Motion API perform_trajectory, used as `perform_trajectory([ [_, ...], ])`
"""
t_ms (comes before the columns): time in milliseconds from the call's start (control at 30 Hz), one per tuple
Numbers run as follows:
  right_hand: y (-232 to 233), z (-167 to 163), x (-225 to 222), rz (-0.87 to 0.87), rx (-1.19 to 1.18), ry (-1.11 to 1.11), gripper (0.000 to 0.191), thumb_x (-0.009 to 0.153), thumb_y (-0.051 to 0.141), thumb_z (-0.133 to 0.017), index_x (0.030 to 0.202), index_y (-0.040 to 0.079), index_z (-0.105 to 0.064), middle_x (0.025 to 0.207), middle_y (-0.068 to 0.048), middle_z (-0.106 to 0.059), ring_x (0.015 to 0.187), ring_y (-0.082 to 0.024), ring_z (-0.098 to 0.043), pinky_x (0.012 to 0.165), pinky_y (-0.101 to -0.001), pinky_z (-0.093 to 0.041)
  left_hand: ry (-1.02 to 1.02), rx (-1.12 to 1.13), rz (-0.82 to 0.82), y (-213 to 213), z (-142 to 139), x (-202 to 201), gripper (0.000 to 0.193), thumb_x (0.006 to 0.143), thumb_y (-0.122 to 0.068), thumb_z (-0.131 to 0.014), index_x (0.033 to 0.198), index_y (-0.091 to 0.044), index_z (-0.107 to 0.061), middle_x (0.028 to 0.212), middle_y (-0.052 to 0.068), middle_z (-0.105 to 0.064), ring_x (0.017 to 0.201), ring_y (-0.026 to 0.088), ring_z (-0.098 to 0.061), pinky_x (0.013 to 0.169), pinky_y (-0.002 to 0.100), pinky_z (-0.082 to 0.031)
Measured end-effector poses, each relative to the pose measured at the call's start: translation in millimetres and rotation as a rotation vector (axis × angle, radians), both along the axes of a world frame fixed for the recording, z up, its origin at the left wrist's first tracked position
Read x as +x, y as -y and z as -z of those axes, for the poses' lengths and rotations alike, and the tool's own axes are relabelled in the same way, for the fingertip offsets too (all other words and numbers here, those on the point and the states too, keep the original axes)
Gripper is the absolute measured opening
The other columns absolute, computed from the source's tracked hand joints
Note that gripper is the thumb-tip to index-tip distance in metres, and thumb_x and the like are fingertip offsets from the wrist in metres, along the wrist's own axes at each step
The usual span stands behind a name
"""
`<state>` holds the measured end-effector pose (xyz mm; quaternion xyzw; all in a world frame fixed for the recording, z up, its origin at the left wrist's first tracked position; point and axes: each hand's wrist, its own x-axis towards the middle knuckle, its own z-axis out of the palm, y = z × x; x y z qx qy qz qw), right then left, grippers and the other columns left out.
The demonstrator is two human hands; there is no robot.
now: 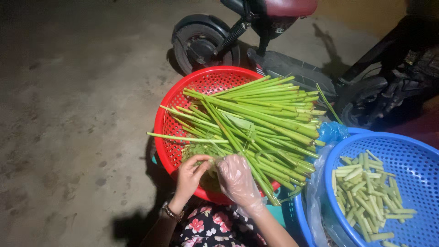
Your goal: The person strips the outer layers from long green stalks by hand and places the trimmed pieces into a blue basket. The person works over a red basket containing the unprocessed stalks and a plastic bag for waste.
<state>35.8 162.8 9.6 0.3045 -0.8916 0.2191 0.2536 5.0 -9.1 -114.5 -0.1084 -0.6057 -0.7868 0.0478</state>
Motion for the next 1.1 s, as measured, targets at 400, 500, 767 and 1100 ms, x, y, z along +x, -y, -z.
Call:
perform_trajectory([
  [400,18.2,19.8,-19.8,-0.045,-0.104,-0.055,0.032,0.077,0.004,-0.076,0.101,0.005,-0.056,0.090,-0.015,-0.053,0.085,-0.035,-0.055,0.074,-0.0467,-0.043,-0.148,-0.247,-0.116,7.3,-38.5,2.0,0.019,0.094,0.000,-0.065,0.112,0.002,-0.070,0.109,0.007,-0.068,0.094,0.010,-0.068,0.077,0.024,-0.060],
  [500,18.8,21.6,-20.5,-0.060,-0.096,-0.067,0.034,0.075,0.002,-0.074,0.104,0.004,-0.057,0.090,-0.015,-0.053,0.086,-0.036,-0.055,0.074,-0.0463,-0.043,-0.102,-0.238,-0.149,8.0,-35.1,-3.1,0.015,0.095,0.001,-0.064,0.109,0.002,-0.070,0.106,0.007,-0.069,0.092,0.011,-0.068,0.078,0.024,-0.057],
  [767,14.0,27.3,-17.3,-0.028,-0.041,-0.062,0.038,0.070,0.004,-0.075,0.103,0.004,-0.057,0.088,-0.015,-0.052,0.084,-0.037,-0.054,0.072,-0.0474,-0.042,-0.021,-0.144,-0.138,3.0,-14.1,-7.9,0.013,0.097,0.001,-0.063,0.108,0.003,-0.069,0.102,0.006,-0.068,0.090,0.010,-0.064,0.081,0.024,-0.053],
  [1100,-10.0,69.3,-6.3,0.011,0.022,0.005,0.028,0.072,0.003,-0.073,0.094,0.006,-0.056,0.086,-0.014,-0.052,0.080,-0.035,-0.055,0.072,-0.0480,-0.045,-0.006,0.041,-0.171,28.5,-28.8,-22.1,0.018,0.102,-0.002,-0.057,0.117,0.001,-0.066,0.108,0.006,-0.072,0.098,0.012,-0.067,0.087,0.026,-0.054],
])
